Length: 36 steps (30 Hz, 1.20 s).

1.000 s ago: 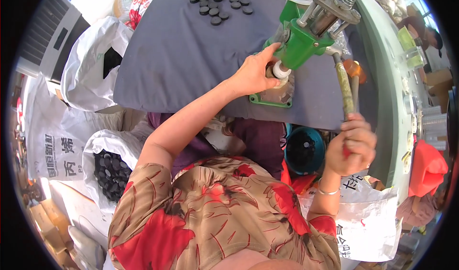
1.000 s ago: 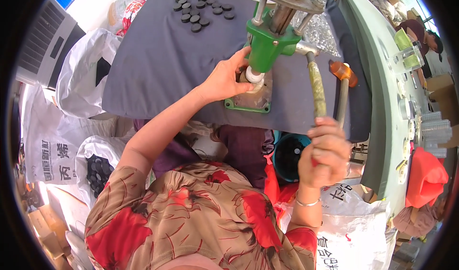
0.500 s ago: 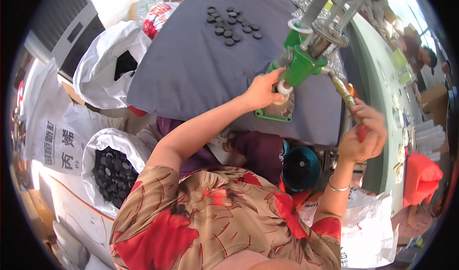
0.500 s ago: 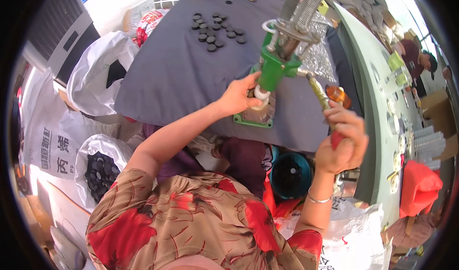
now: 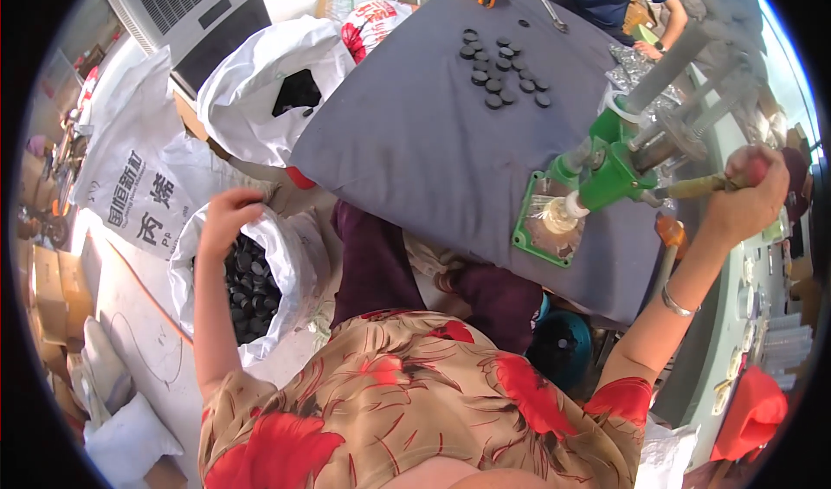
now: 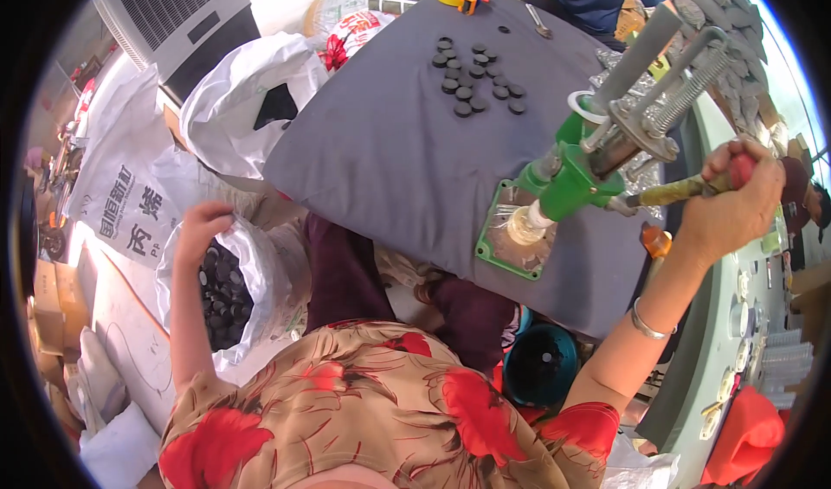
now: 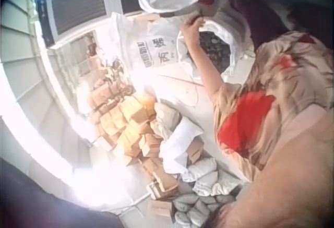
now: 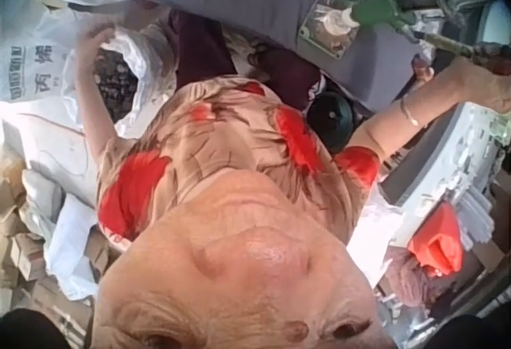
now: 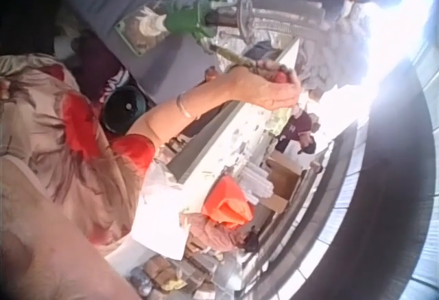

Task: The person operates a hand press to assemble or process small black plastic components.

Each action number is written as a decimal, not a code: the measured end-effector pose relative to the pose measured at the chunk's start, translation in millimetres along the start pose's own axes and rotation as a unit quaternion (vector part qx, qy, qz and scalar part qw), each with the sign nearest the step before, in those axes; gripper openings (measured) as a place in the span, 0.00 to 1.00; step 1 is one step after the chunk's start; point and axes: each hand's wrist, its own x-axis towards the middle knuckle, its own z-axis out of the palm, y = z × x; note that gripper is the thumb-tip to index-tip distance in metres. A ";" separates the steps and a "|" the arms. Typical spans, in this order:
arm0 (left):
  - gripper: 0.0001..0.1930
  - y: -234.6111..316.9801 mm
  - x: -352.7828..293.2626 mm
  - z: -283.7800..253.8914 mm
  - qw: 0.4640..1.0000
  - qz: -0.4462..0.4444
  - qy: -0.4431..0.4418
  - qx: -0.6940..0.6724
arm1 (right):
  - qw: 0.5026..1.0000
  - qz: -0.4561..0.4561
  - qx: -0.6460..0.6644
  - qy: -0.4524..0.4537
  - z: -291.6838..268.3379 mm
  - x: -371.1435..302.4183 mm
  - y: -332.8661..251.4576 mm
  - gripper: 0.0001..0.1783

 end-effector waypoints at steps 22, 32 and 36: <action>0.38 116.9 279.9 341.2 0.910 0.308 0.081 0.266 | 0.975 0.102 0.188 0.066 10.9 -0.7 1.8 0.17; 0.35 122.5 288.6 355.3 0.916 0.314 0.089 0.235 | 0.970 0.102 0.208 0.071 10.5 1.5 4.2 0.18; 0.36 127.8 282.7 357.0 0.914 0.293 0.075 0.269 | 0.975 0.104 0.181 0.072 11.0 0.1 2.5 0.17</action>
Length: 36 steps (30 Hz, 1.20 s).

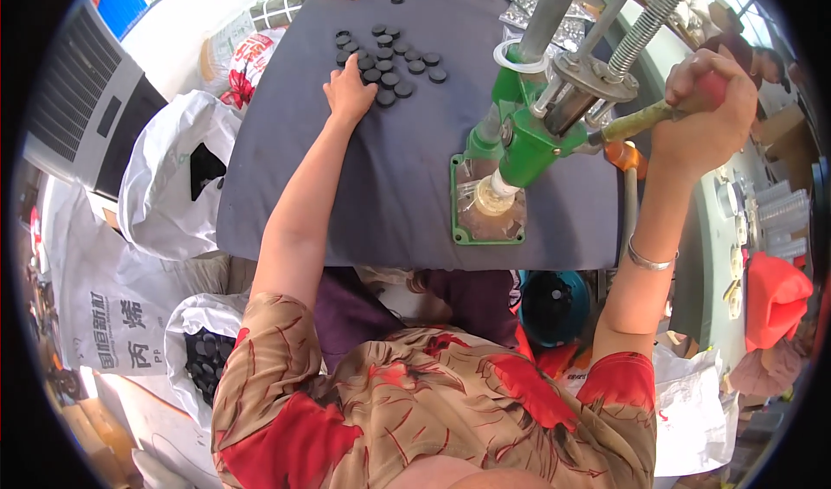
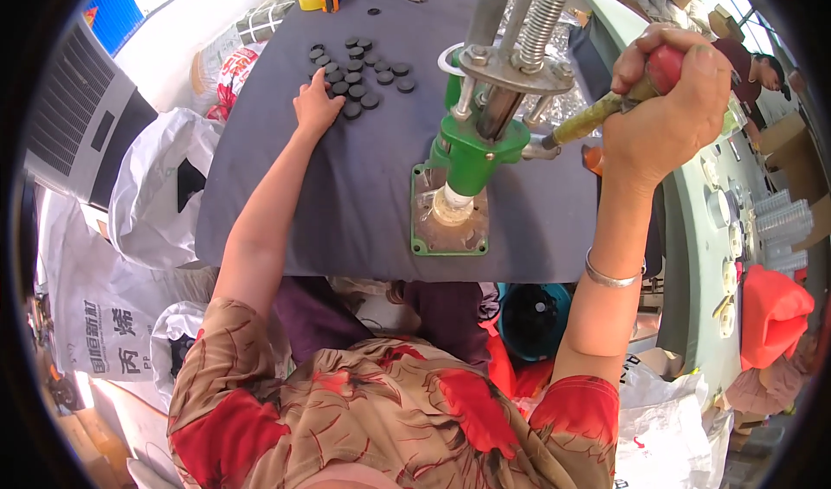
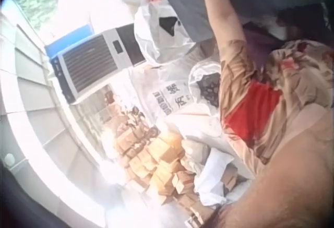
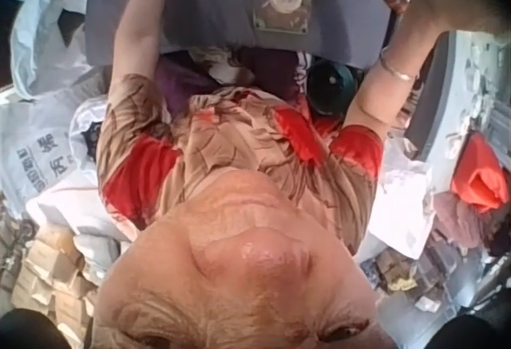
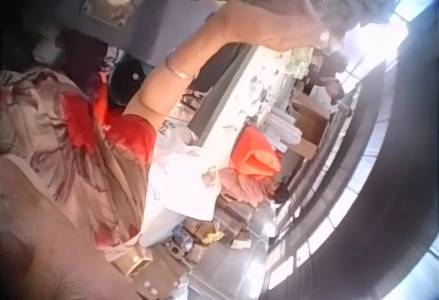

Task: The person operates a hand press to assemble or process small black plastic components.

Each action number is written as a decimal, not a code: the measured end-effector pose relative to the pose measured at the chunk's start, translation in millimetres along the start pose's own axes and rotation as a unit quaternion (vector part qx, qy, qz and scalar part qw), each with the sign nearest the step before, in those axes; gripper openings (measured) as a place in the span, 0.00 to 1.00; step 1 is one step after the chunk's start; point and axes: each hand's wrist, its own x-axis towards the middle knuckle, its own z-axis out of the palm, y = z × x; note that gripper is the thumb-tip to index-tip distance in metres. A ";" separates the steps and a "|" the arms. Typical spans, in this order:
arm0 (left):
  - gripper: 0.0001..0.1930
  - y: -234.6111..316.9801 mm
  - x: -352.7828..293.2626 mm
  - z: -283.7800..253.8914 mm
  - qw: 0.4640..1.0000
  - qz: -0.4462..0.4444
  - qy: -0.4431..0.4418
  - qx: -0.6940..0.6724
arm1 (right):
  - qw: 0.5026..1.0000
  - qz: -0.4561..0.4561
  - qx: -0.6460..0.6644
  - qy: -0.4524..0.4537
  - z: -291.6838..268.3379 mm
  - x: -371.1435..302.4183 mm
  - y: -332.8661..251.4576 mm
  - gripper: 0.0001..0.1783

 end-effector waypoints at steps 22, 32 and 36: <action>0.47 123.4 -171.5 -72.2 0.887 0.188 -0.160 -0.390 | 0.999 -0.014 -0.011 -0.033 -4.1 1.2 2.0 0.16; 0.47 143.9 -191.5 -43.7 0.891 0.181 -0.168 -0.382 | 0.998 -0.004 -0.049 -0.026 0.0 -1.6 -5.3 0.15; 0.47 139.0 -193.3 -43.1 0.858 0.155 -0.192 -0.451 | 0.959 -0.138 -0.232 -0.086 -8.0 -2.8 -2.4 0.09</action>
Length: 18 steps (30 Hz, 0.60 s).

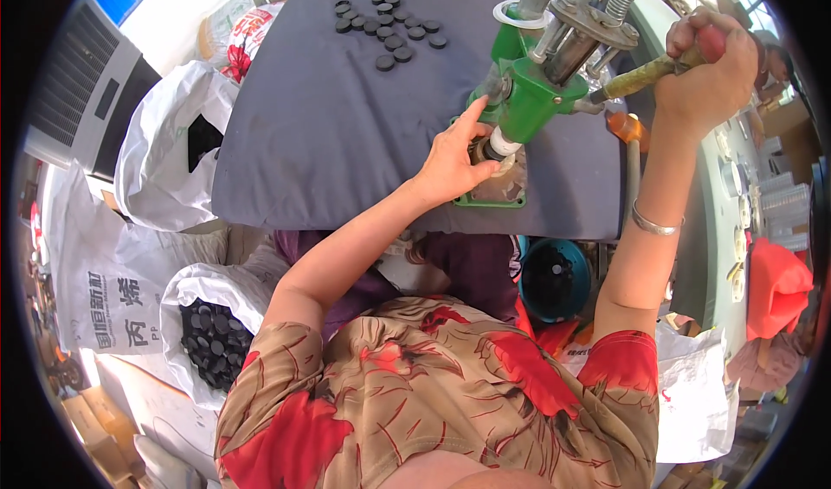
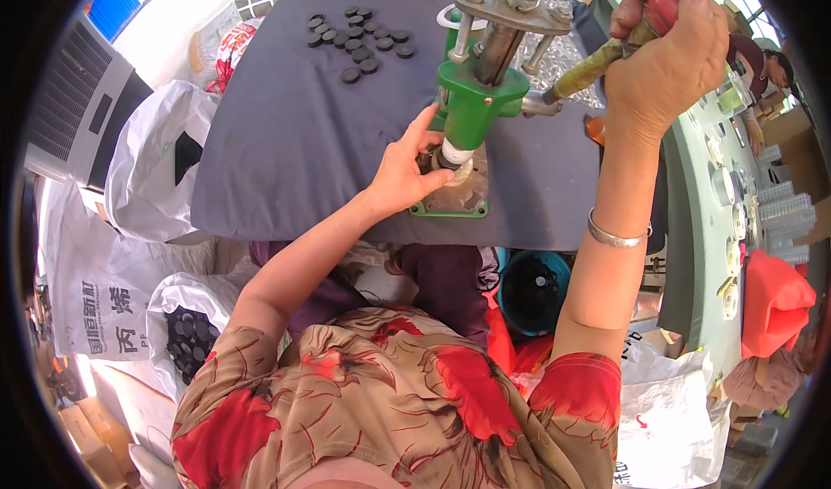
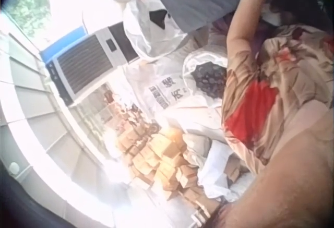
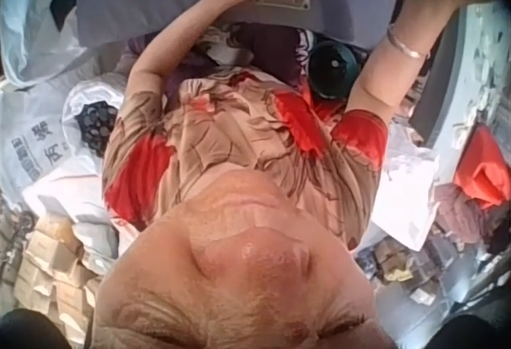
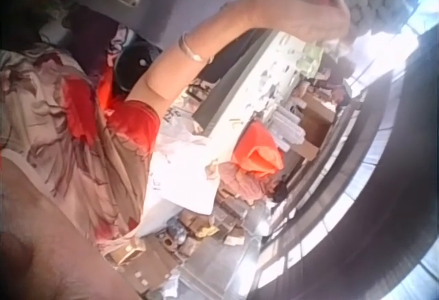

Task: The person operates a hand press to assemble or process small black plastic components.

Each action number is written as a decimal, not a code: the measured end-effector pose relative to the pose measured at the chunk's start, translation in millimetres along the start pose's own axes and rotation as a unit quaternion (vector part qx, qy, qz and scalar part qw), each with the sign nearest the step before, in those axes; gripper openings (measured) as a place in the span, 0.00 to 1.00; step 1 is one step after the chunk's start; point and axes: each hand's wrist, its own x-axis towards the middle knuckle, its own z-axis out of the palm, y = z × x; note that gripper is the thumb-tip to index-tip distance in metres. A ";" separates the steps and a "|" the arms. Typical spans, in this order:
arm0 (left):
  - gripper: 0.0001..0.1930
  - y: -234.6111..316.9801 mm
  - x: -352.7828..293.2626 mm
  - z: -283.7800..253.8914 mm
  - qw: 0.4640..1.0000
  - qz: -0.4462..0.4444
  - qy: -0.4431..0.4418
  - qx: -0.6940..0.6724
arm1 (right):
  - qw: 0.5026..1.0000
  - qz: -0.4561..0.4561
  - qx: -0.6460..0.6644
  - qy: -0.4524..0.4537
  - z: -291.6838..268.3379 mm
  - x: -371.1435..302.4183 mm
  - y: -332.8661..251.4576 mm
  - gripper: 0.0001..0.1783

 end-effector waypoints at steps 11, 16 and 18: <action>0.46 2.9 7.0 4.5 1.000 -0.007 -0.011 0.017 | 0.983 0.083 0.127 0.099 -33.4 -36.5 -25.0 0.15; 0.47 -2.2 4.9 2.5 1.000 -0.013 -0.007 0.007 | 0.938 0.020 0.347 -0.006 -61.9 -83.9 -28.1 0.14; 0.46 0.5 6.7 -1.0 1.000 -0.019 -0.012 -0.001 | 0.954 0.011 0.297 -0.031 -73.5 -109.8 -33.7 0.14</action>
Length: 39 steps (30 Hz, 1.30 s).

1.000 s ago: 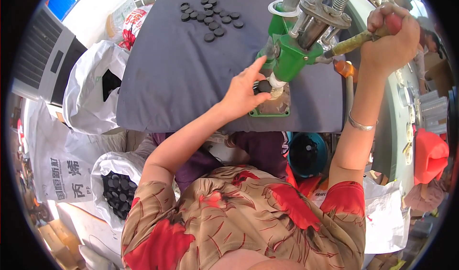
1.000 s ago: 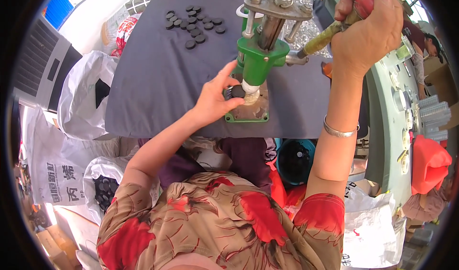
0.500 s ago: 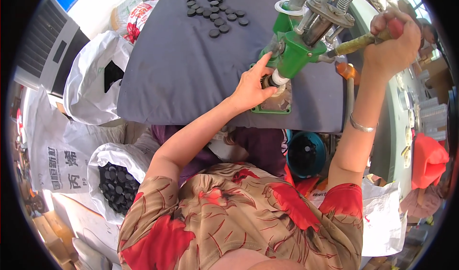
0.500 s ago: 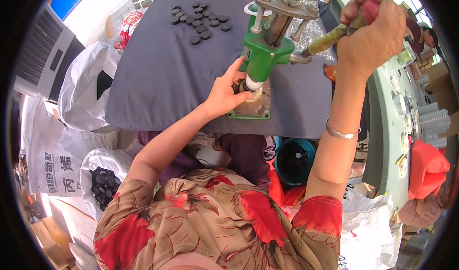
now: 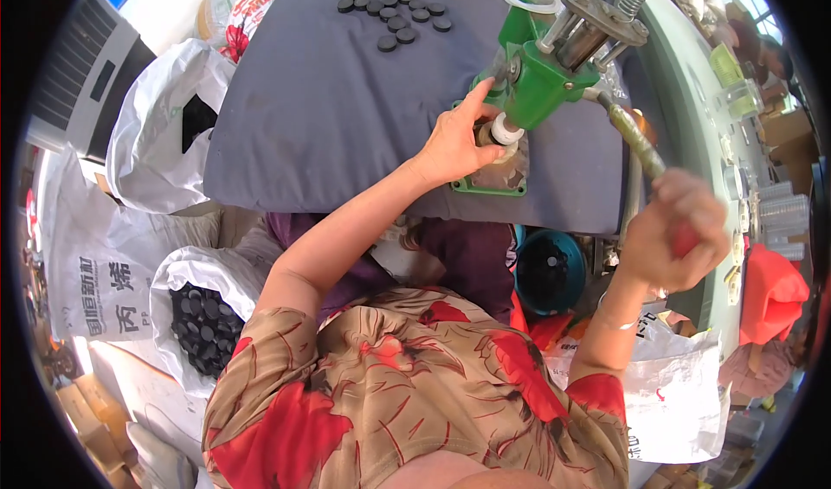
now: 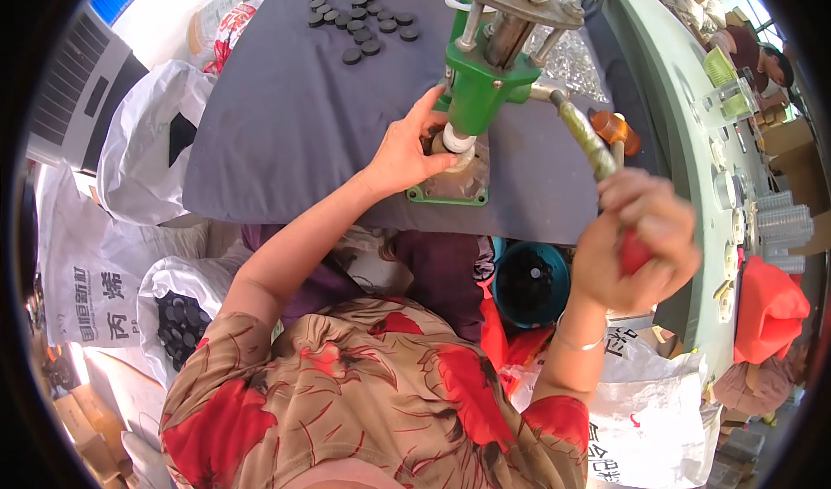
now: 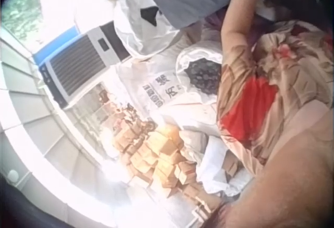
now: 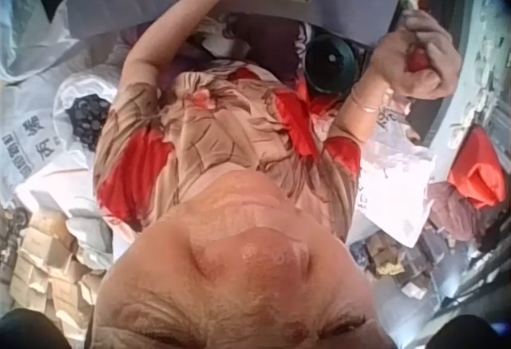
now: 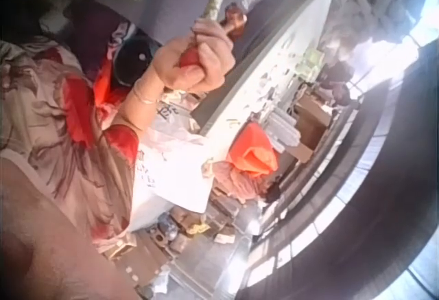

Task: The person operates a hand press to assemble or process small black plastic components.

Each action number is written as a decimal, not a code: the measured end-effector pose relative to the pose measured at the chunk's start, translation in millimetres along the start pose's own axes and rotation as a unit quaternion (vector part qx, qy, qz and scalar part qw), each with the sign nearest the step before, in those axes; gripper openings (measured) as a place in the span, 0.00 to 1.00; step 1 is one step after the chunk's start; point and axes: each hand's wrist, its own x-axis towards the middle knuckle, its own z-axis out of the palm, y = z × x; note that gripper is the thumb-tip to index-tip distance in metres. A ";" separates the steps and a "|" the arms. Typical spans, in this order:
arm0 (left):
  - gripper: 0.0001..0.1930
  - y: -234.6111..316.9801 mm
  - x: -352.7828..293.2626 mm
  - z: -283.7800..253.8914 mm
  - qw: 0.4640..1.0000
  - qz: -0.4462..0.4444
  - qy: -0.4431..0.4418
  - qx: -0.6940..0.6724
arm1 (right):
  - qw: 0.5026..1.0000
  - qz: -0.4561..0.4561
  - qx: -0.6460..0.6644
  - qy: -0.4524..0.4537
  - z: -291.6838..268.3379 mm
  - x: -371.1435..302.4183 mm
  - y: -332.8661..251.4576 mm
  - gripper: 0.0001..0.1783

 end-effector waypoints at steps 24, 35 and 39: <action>0.40 1.2 -8.6 -9.6 0.998 -0.029 0.056 0.008 | 0.989 0.130 -0.006 0.066 33.5 108.2 38.4 0.13; 0.14 69.6 -266.2 -260.9 0.895 -0.266 0.341 0.105 | 0.948 -0.038 -0.316 0.025 42.6 119.3 63.4 0.10; 0.10 94.2 -365.8 -296.3 0.809 -0.421 0.367 0.185 | 0.987 0.111 -0.025 0.112 31.9 127.0 72.2 0.12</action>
